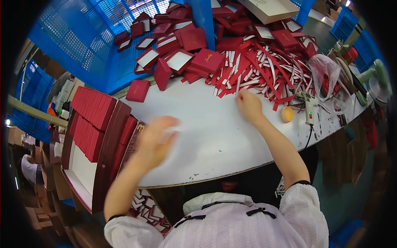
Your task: The person assembles small red jewelry boxes by inserting a red ribbon into a slot on the side of each box. They handle the boxes one at a time, picking them up from a stack, inserting the ribbon, and placing the finished boxes into a blue crate.
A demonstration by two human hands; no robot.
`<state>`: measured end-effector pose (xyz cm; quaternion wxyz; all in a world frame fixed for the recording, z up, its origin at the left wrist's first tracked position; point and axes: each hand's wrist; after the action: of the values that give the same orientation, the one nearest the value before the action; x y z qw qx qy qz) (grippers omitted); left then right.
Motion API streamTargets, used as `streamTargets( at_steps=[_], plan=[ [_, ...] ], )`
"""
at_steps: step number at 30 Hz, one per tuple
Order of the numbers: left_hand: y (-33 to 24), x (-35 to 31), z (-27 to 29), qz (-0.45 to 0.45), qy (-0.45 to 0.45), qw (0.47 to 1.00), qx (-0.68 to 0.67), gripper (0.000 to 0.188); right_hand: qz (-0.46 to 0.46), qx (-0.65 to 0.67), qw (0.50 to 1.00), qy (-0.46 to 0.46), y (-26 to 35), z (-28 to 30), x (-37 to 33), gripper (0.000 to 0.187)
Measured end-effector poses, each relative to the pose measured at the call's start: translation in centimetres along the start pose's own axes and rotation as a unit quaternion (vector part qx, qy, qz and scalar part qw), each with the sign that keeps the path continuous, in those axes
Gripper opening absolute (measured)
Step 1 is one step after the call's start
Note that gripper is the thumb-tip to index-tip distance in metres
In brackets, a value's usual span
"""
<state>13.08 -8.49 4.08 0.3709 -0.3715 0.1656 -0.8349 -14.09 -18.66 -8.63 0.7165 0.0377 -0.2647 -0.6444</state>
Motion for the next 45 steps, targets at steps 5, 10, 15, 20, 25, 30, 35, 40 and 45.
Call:
streamTargets(
  at_steps=[5,10,15,20,25,30,35,40,45],
  plan=[
    [0.1,2.9,-11.4,-0.087,0.121,0.988,-0.028,0.032,0.216,-0.043,0.974,0.053,2.4,4.4,-7.2,0.008],
    [-1.0,3.7,-12.6,-0.122,0.243,0.957,-0.105,0.019,0.194,0.055,0.979,-0.006,3.0,10.5,-10.9,0.014],
    [-6.0,3.0,-11.5,0.18,0.138,0.814,-0.534,0.011,0.036,0.248,0.968,-0.007,4.8,12.1,-12.1,0.021],
    [-5.1,1.8,-11.8,0.269,0.003,0.765,-0.586,0.01,-0.216,0.553,0.72,0.359,3.3,16.4,-14.0,0.016],
    [-5.9,1.1,-13.4,0.3,-0.011,0.763,-0.572,0.011,-0.041,0.217,0.975,0.038,2.0,15.9,-13.7,0.014],
    [-8.0,0.8,-15.1,0.206,0.02,0.812,-0.546,0.015,0.165,0.005,0.977,-0.134,4.9,15.0,-12.9,0.022],
    [-7.5,0.1,-15.3,0.183,0.075,0.882,-0.429,0.012,0.21,-0.037,0.973,-0.09,3.8,14.4,-13.3,0.014],
    [-7.6,0.0,-16.3,0.109,0.065,0.934,-0.333,0.009,0.193,-0.027,0.977,-0.085,2.9,13.3,-14.6,0.012],
    [-7.8,-2.2,-17.6,0.308,-0.045,0.823,-0.475,0.012,-0.274,0.556,0.771,-0.144,-0.3,12.3,-18.2,0.007]
  ],
)
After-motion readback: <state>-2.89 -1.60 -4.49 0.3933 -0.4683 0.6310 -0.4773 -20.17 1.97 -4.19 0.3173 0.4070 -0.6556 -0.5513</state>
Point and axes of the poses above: each hand's wrist, its own x-axis towards the middle knuckle, its own z-axis out of the back of the hand, y = z × x, and after that the axes turned 10 degrees about -x, right-handed
